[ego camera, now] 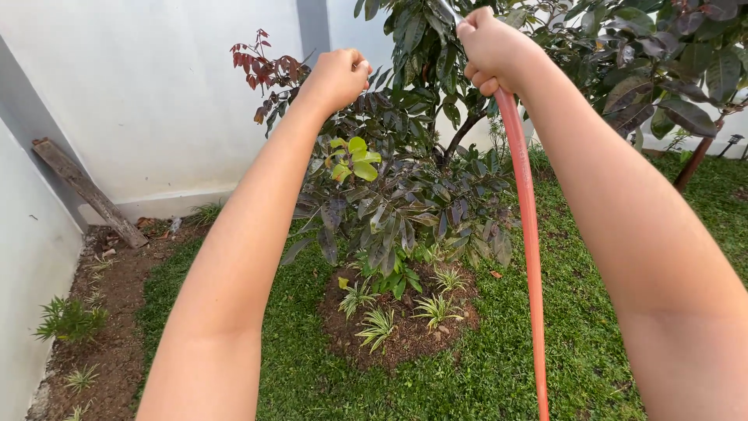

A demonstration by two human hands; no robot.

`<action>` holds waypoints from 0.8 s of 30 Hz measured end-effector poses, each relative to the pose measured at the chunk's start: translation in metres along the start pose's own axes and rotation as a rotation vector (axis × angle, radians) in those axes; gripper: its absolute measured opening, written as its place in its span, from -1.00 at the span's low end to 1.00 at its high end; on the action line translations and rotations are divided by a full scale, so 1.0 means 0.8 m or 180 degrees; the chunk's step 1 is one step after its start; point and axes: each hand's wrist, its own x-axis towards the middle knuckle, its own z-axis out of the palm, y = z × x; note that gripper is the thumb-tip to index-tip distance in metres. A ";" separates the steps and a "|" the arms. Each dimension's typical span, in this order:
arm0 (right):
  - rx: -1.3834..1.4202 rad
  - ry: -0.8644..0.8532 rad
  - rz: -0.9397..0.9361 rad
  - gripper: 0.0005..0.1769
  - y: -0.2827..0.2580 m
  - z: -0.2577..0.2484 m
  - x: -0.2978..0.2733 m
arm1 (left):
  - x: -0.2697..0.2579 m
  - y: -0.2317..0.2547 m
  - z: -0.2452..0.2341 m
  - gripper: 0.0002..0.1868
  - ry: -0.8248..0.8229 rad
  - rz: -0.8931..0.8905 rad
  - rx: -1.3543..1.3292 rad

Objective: Water several plants in an outdoor garden using a handheld hose.

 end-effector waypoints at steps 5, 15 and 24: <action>0.0008 0.0656 0.0457 -0.64 0.057 -0.035 0.033 | -0.008 0.001 0.001 -0.69 -0.0009 -0.0021 -0.0101; 0.0370 0.0108 0.1189 -0.73 0.181 -0.068 0.015 | 0.011 0.032 0.029 -0.71 -0.0172 -0.0122 -0.0481; 0.0507 -0.0001 0.1435 -0.71 0.247 -0.092 -0.001 | 0.043 0.064 0.102 -0.71 -0.0211 0.0421 -0.0500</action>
